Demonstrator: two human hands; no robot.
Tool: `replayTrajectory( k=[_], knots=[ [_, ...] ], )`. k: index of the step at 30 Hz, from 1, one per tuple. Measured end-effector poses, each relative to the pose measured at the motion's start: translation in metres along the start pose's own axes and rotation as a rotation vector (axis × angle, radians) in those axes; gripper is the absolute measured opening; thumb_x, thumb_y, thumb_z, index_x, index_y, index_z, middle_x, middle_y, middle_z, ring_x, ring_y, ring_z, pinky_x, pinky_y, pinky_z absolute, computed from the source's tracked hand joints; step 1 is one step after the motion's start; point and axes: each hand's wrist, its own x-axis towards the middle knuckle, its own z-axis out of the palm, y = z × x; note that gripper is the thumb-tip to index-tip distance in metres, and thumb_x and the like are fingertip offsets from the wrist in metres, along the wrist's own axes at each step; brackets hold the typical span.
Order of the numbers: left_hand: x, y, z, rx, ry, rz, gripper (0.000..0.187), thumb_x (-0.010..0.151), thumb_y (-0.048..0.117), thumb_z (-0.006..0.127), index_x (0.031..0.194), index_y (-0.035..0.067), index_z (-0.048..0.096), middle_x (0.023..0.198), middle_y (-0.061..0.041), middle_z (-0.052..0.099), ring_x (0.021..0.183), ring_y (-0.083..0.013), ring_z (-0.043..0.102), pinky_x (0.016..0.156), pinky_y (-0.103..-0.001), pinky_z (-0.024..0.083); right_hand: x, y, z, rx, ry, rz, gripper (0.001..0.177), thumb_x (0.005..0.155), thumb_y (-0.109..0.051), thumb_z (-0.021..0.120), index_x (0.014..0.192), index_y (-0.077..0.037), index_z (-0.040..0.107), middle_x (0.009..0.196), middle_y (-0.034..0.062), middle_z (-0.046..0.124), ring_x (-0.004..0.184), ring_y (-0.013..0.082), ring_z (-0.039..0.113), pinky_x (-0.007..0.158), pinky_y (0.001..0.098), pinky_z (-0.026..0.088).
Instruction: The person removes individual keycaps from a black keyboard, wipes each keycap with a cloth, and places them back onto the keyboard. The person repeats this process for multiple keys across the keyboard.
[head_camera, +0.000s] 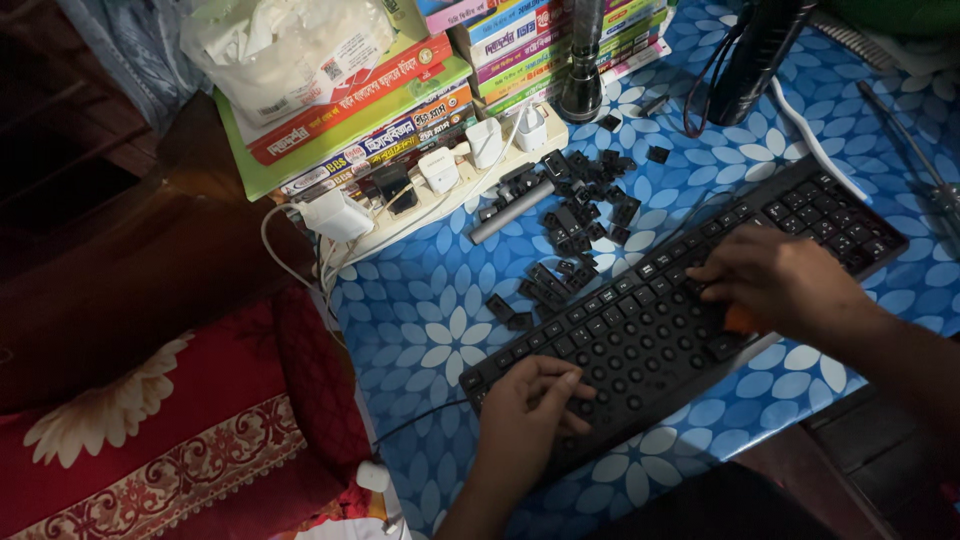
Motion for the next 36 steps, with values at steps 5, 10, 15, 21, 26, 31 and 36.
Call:
replayTrajectory(
  k=[5, 10, 15, 21, 26, 31, 36],
  knots=[
    [0.000, 0.003, 0.000, 0.054, 0.011, -0.029, 0.020, 0.098, 0.016, 0.062, 0.111, 0.001, 0.067, 0.097, -0.013, 0.080, 0.061, -0.0122, 0.070, 0.057, -0.024, 0.058, 0.008, 0.002, -0.006, -0.080, -0.092, -0.039, 0.035, 0.075, -0.025, 0.082, 0.109, -0.020, 0.077, 0.105, -0.0015, 0.073, 0.090, 0.0131, 0.074, 0.079, 0.0291, 0.063],
    [0.001, -0.002, 0.000, 0.014, -0.001, 0.007, 0.020, 0.097, 0.014, 0.063, 0.111, 0.001, 0.067, 0.096, -0.012, 0.080, 0.060, -0.0126, 0.070, 0.056, -0.024, 0.057, 0.005, -0.010, -0.011, 0.130, -0.089, 0.243, 0.022, 0.088, -0.024, 0.076, 0.110, -0.020, 0.078, 0.107, 0.0013, 0.077, 0.086, 0.0139, 0.076, 0.076, 0.0305, 0.064],
    [0.002, -0.003, -0.001, 0.017, 0.002, 0.003, 0.019, 0.097, 0.014, 0.063, 0.111, 0.002, 0.067, 0.096, -0.011, 0.080, 0.060, -0.0123, 0.070, 0.056, -0.023, 0.056, -0.017, -0.047, -0.023, 0.108, -0.030, 0.396, 0.027, 0.097, -0.024, 0.067, 0.123, -0.026, 0.073, 0.094, 0.0047, 0.080, 0.066, 0.0138, 0.074, 0.062, 0.0311, 0.064],
    [0.003, -0.001, 0.000, 0.017, 0.008, -0.022, 0.019, 0.097, 0.014, 0.062, 0.111, 0.001, 0.068, 0.095, -0.011, 0.080, 0.061, -0.0126, 0.070, 0.057, -0.024, 0.057, -0.017, -0.061, -0.025, -0.149, -0.258, 0.520, 0.032, 0.103, -0.031, 0.057, 0.131, -0.040, 0.069, 0.082, -0.0011, 0.078, 0.049, 0.0123, 0.068, 0.053, 0.0303, 0.062],
    [0.003, 0.001, -0.003, 0.042, -0.022, -0.016, 0.019, 0.098, 0.014, 0.062, 0.110, 0.001, 0.068, 0.095, -0.012, 0.079, 0.061, -0.0133, 0.070, 0.056, -0.024, 0.057, 0.014, -0.041, -0.013, 0.100, 0.016, 0.472, 0.030, 0.099, -0.030, 0.059, 0.125, -0.029, 0.074, 0.101, 0.0057, 0.079, 0.066, 0.0181, 0.076, 0.056, 0.0363, 0.064],
    [0.002, 0.000, -0.004, -0.034, -0.062, 0.000, 0.019, 0.099, 0.013, 0.063, 0.110, -0.001, 0.067, 0.096, -0.015, 0.078, 0.062, -0.0145, 0.069, 0.057, -0.026, 0.056, 0.062, -0.031, -0.013, -0.109, -0.088, 0.389, 0.054, 0.100, -0.037, 0.060, 0.152, -0.031, 0.048, 0.147, 0.0157, 0.050, 0.107, 0.0328, 0.071, 0.082, 0.0453, 0.064],
    [0.001, 0.002, -0.006, -0.009, -0.079, -0.026, 0.019, 0.100, 0.014, 0.062, 0.111, 0.000, 0.067, 0.095, -0.014, 0.077, 0.064, -0.0144, 0.070, 0.058, -0.026, 0.056, 0.091, -0.029, -0.018, -0.329, -0.269, 0.371, 0.086, 0.093, -0.038, 0.067, 0.165, -0.029, 0.021, 0.170, 0.0135, 0.019, 0.117, 0.0386, 0.066, 0.084, 0.0456, 0.064]
  ],
)
